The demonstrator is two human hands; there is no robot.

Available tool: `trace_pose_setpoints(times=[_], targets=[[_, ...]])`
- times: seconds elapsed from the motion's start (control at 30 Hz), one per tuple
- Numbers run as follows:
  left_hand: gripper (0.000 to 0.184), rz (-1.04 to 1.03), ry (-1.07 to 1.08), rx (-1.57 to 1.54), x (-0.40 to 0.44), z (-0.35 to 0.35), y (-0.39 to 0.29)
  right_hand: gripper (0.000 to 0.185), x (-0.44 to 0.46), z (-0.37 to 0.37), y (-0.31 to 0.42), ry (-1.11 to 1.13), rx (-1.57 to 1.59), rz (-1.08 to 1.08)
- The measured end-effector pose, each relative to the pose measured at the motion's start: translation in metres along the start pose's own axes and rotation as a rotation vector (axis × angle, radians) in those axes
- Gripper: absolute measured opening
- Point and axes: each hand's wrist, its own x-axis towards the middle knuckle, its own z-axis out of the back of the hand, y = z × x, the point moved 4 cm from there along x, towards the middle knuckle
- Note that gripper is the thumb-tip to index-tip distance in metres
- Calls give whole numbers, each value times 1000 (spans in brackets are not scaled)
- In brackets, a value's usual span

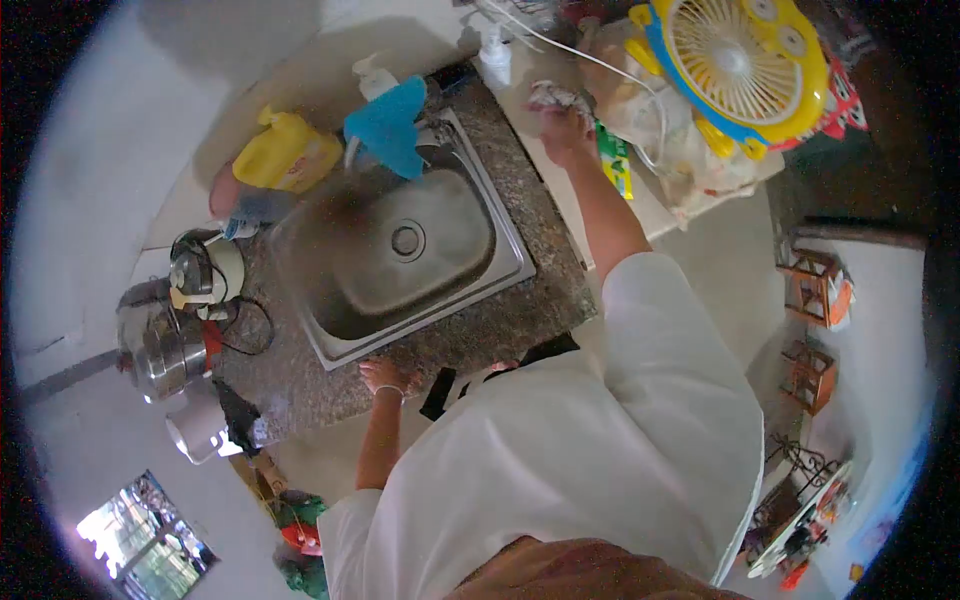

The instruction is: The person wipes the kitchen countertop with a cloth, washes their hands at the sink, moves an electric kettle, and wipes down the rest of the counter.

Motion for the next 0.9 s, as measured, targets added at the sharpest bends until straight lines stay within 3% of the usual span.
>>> trace_pose_setpoints(times=[0.1,0.2,0.27,0.3,0.4,0.47,0.53,0.6,0.7,0.77,0.83,0.9], targets=[[118,12,-32,-14,18,-13,3,55,-54,13,-4,127,-21,19],[117,95,-71,-171,51,-38,14,58,-101,-10,-23,49,83,10],[116,89,-64,-186,51,-33,13,59,-137,-15,-35,48,96,28],[116,47,-38,-70,-2,10,3,59,-155,-15,-39,47,104,38],[63,43,-206,13,4,7,3,58,-206,5,-43,76,56,75],[61,-140,-195,87,-7,17,-1,56,-219,10,-47,107,69,55],[75,-162,-143,61,-8,20,-1,52,-215,14,-55,47,161,10],[105,-30,-47,-71,10,4,2,48,-197,15,-73,-96,328,-61],[82,11,-177,-52,-19,19,-4,44,-168,20,-100,-314,276,-350],[67,45,-266,-33,-44,34,-8,44,-139,16,-106,-169,309,-471],[77,13,-212,-50,-26,24,-3,50,-117,23,-96,-19,283,-520],[111,-90,-13,-114,27,-8,7,53,-83,14,-82,-52,289,-373]])
